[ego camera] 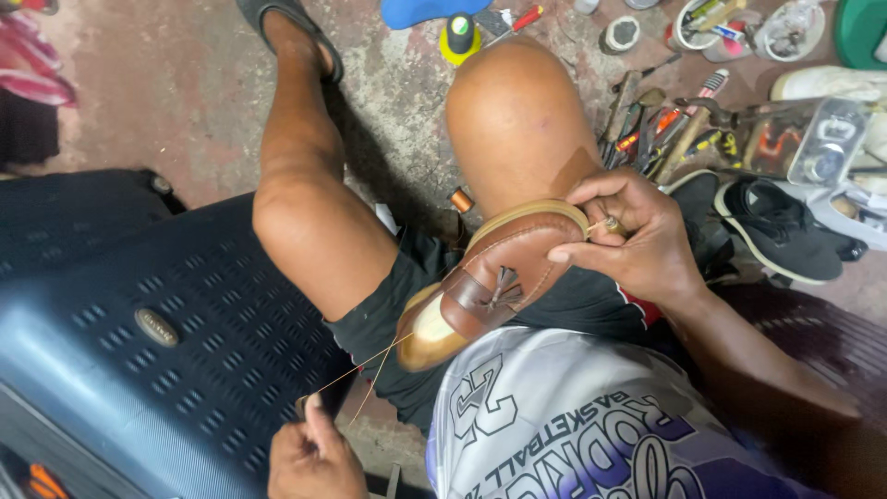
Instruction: The person is sewing a brown leather shoe using a needle and thread. They repeatedly push the needle through the shoe's upper and pull the thread to create stitches. The person holds the shoe in their left hand and manipulates the needle with their right hand throughout the clip.
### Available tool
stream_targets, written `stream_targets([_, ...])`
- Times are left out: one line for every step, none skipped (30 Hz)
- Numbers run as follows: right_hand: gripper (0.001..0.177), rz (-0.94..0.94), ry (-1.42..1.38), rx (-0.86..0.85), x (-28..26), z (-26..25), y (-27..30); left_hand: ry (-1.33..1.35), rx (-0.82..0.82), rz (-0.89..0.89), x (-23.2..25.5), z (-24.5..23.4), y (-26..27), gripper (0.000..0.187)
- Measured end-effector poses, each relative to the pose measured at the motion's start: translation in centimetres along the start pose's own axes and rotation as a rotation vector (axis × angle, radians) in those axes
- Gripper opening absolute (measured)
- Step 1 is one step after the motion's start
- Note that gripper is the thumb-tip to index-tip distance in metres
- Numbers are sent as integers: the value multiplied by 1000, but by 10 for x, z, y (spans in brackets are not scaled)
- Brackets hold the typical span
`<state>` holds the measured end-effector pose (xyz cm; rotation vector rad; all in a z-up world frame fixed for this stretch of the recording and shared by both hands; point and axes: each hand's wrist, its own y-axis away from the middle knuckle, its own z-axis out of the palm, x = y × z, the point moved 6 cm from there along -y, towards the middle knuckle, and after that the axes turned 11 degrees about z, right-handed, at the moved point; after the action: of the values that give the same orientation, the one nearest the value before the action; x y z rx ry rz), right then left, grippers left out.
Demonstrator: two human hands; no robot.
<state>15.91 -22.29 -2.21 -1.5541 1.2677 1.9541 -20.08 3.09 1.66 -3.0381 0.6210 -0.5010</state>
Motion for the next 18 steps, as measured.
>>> stream_targets([55,6,3,-6,0,0,0,-27,-4,63,-2,4,3,47])
stream_targets([56,15,7,-7,0,0,1,-53,-12,129,-4,9,5,44])
stream_targets([56,22,26,-7,0,1,1,-79,-20,195,-5,14,7,42])
stream_targets([55,29,47,-8,-1,0,1,49,-81,85,-13,22,11,39])
stream_targets([55,36,68,-10,-2,0,1,179,-141,-23,-18,30,17,36])
stream_targets([55,21,96,-10,-4,0,0,311,-199,-128,-20,37,20,34])
stream_targets([54,6,123,-10,-7,0,0,306,-157,2,-9,33,17,25])
stream_targets([54,1,148,-9,-8,2,3,294,-125,130,4,25,16,20])
stream_targets([54,20,143,0,-8,3,5,282,-95,259,20,16,16,21])
stream_targets([53,37,141,7,-8,2,5,151,-147,131,22,11,17,28])
stream_targets([53,55,138,15,-7,2,5,21,-199,3,26,4,19,36])
stream_targets([53,43,131,21,-8,3,4,-104,-244,-124,32,-2,19,45])
stream_targets([53,32,124,27,-9,4,3,-19,-182,92,58,-9,12,42])
stream_targets([54,27,117,35,-10,4,3,65,-125,309,84,-18,7,40])
stream_targets([53,25,128,32,-10,4,3,149,-67,526,109,-26,6,40])
stream_targets([53,23,139,29,-9,5,4,240,-130,588,126,-25,7,42])
stream_targets([52,22,149,26,-9,5,6,332,-194,650,142,-20,7,44])
stream_targets([53,18,164,27,-9,5,6,390,-299,696,155,-9,4,43])
